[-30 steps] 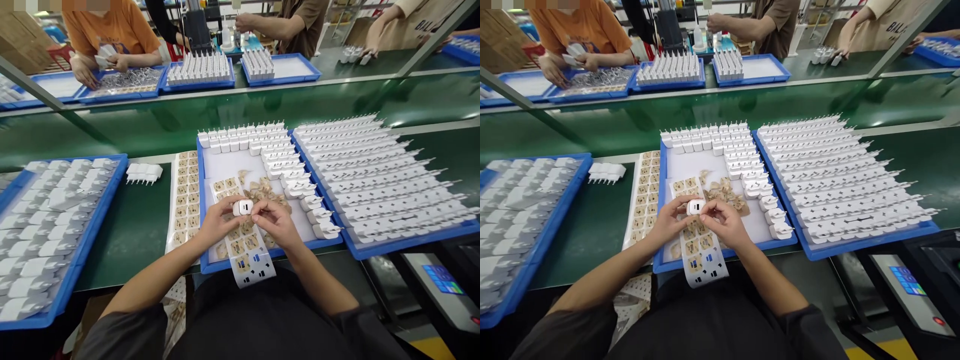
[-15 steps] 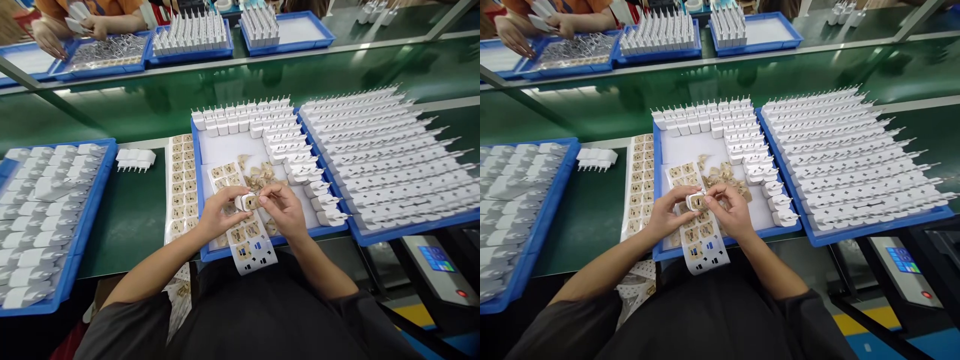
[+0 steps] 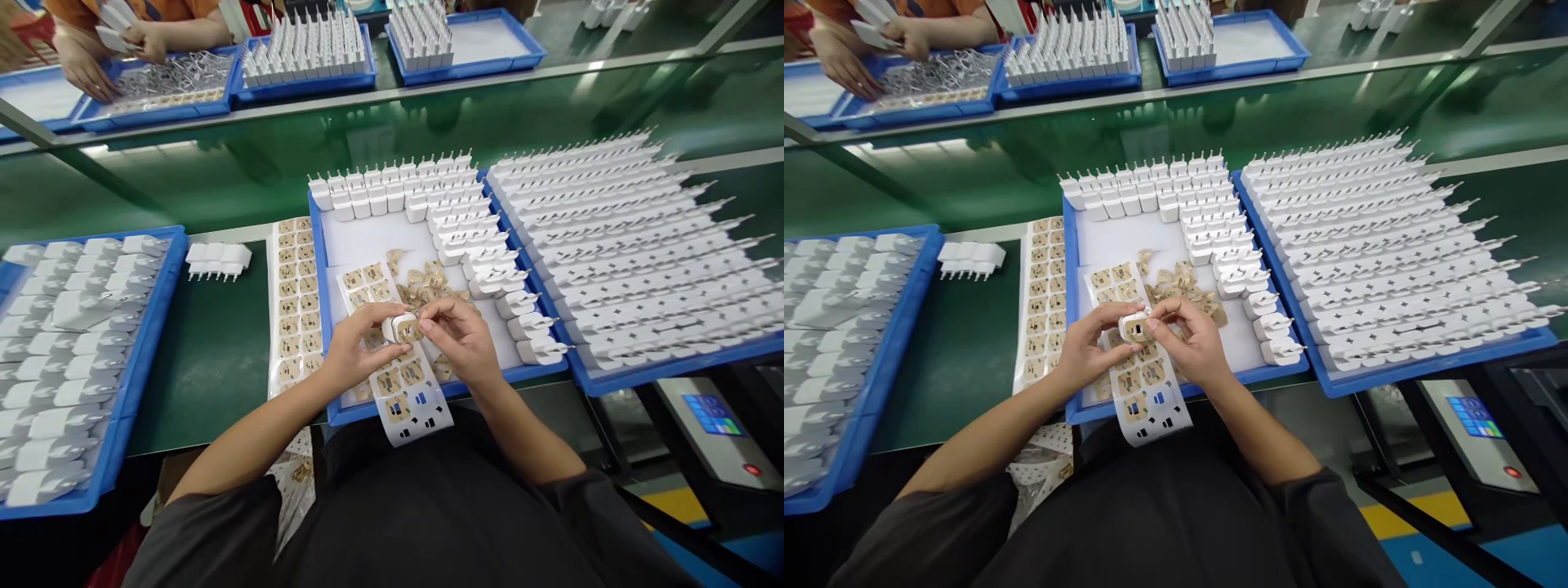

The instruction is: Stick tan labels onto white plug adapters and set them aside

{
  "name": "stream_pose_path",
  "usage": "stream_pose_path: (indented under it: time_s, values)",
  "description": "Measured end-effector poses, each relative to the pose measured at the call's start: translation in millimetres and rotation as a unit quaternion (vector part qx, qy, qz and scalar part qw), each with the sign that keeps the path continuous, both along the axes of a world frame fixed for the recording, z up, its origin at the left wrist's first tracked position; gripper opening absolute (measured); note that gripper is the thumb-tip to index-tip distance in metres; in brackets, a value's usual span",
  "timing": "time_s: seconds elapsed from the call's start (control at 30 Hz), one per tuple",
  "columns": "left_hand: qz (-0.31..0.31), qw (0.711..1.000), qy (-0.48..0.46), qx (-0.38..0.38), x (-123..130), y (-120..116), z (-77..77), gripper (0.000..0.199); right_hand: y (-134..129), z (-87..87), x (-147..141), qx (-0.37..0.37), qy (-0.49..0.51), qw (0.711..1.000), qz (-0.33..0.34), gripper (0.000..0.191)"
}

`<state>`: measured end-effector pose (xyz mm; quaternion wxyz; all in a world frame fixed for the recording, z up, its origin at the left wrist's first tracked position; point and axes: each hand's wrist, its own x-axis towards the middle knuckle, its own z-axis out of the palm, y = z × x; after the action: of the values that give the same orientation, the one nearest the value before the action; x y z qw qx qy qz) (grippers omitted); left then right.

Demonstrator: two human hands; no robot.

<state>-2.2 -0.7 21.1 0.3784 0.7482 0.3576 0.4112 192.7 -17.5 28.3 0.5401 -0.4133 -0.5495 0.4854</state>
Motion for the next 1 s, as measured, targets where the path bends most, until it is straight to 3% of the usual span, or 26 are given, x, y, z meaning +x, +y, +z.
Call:
stream_pose_path:
  time_s: [0.63,1.0]
  values:
    - [-0.004,0.999,0.001,0.051,1.2,2.4,-1.4,0.047,0.3,1.6,-2.3,0.002,0.004,1.000,0.000,0.003]
    - [-0.009,0.996,0.003,0.092,2.6,2.6,1.2,0.047,-1.4,0.9,-6.1,0.022,-0.063,0.997,-0.049,0.006]
